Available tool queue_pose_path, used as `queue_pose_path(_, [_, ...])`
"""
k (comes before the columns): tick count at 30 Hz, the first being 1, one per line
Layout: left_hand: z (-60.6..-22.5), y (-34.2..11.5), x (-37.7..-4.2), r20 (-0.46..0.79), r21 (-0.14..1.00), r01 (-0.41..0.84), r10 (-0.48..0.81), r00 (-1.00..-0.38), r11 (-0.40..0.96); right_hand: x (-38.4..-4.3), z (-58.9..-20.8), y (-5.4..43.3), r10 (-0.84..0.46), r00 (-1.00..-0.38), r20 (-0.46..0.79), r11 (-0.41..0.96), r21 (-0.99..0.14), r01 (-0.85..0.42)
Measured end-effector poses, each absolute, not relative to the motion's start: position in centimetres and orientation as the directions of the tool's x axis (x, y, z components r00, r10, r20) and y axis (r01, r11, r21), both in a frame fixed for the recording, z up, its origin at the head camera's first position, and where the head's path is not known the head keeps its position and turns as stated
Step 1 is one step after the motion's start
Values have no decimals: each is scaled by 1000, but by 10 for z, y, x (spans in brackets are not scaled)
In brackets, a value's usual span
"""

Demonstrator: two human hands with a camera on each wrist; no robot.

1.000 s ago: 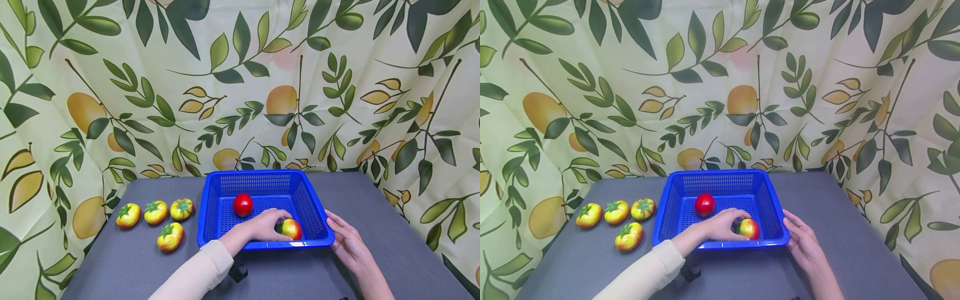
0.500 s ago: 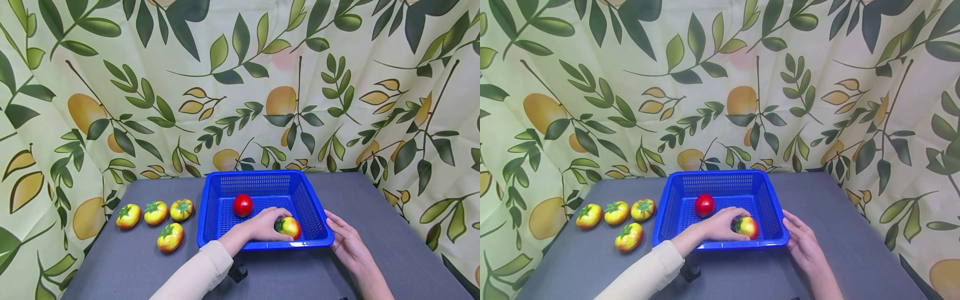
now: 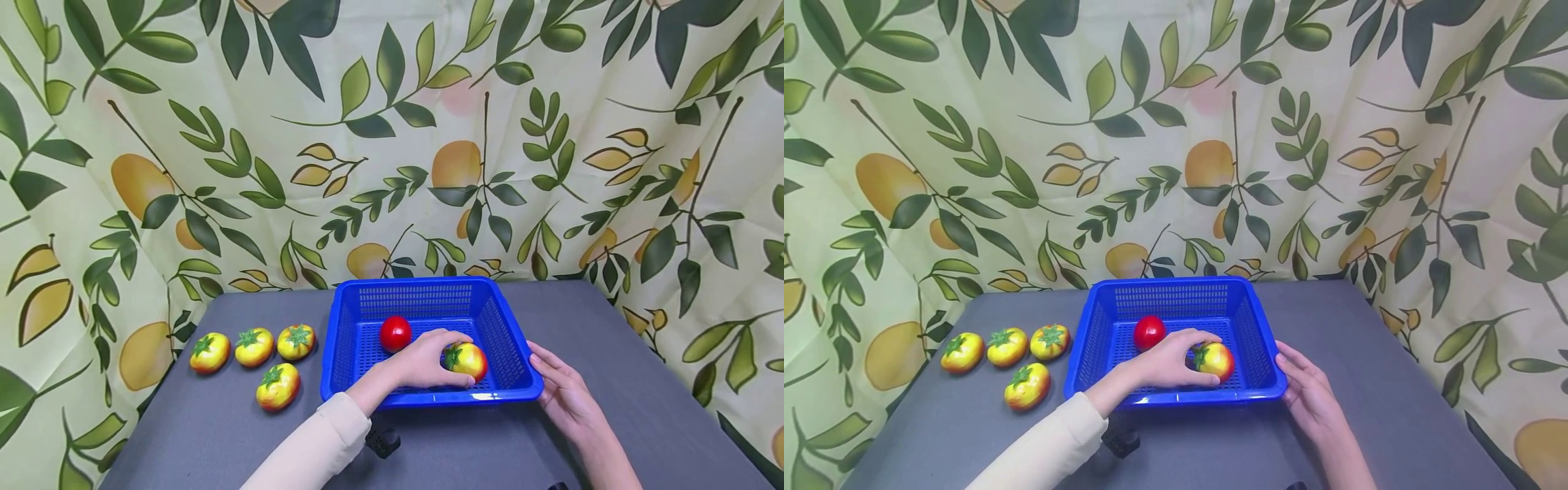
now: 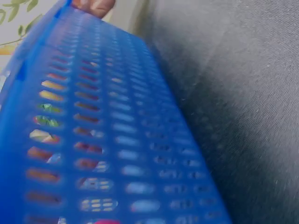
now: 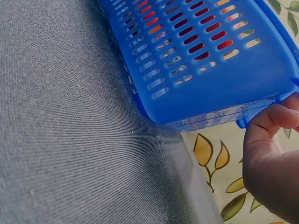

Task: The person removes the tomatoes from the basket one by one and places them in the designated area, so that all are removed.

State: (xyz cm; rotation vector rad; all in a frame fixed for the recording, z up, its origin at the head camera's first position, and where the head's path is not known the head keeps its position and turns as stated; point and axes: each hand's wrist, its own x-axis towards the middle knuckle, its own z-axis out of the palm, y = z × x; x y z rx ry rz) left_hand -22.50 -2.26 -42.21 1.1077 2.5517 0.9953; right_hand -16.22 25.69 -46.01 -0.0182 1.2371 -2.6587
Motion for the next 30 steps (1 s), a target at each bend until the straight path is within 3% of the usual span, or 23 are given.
queue_pose_path(17, [-390,-81,-199,289,664,526,466,-836,532,-163,-460,258,-210,-975,-76,-642,-741,196])
queue_pose_path(30, [-390,-118,-165,479,581,542,283,-831,607,-162,-460,257,-181,-980,-87,-618,-765,182])
